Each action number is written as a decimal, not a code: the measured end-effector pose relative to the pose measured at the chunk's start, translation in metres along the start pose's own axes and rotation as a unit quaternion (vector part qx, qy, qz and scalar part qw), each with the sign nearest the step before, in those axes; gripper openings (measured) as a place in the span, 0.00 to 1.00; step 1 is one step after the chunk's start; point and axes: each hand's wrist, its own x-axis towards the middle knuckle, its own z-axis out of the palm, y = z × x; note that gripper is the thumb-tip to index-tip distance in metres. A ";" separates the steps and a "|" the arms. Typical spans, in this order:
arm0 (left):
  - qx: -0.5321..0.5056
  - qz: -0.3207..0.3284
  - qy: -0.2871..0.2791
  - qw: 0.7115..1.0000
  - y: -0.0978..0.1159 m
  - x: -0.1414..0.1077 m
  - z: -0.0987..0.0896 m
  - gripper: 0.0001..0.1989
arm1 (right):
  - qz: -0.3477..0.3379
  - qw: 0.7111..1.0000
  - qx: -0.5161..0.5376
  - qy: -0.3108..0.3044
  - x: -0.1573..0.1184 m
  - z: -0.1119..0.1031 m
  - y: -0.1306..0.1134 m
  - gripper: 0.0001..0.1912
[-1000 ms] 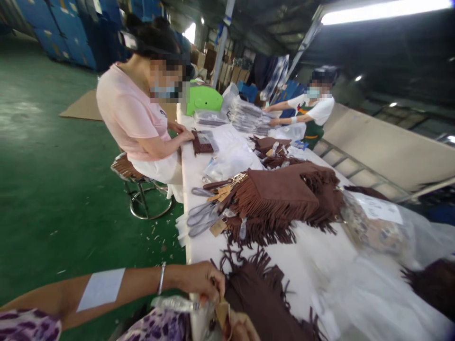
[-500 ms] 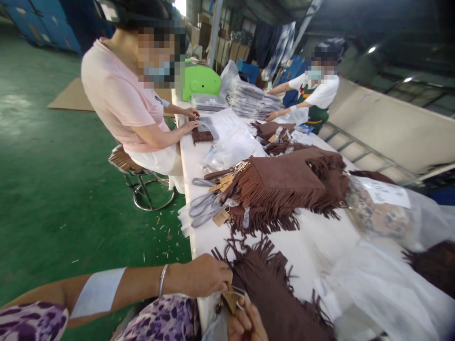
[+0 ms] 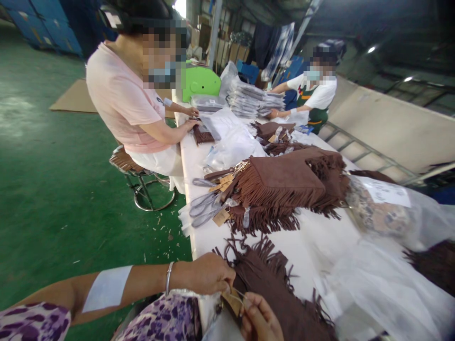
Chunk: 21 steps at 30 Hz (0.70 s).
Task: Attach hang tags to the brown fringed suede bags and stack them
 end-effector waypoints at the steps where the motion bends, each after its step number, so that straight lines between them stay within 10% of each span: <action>1: 0.015 0.009 0.002 1.000 0.001 0.000 0.001 0.02 | -0.008 0.999 0.010 0.034 0.001 -0.002 0.000 0.27; 15: -0.258 -0.068 -0.039 0.963 -0.018 -0.005 0.001 0.04 | -0.059 0.991 0.046 0.112 0.002 -0.005 0.012 0.33; 21: -0.461 -0.178 0.009 0.870 -0.029 -0.011 0.010 0.13 | -0.075 0.984 -0.077 0.141 0.001 0.002 0.030 0.29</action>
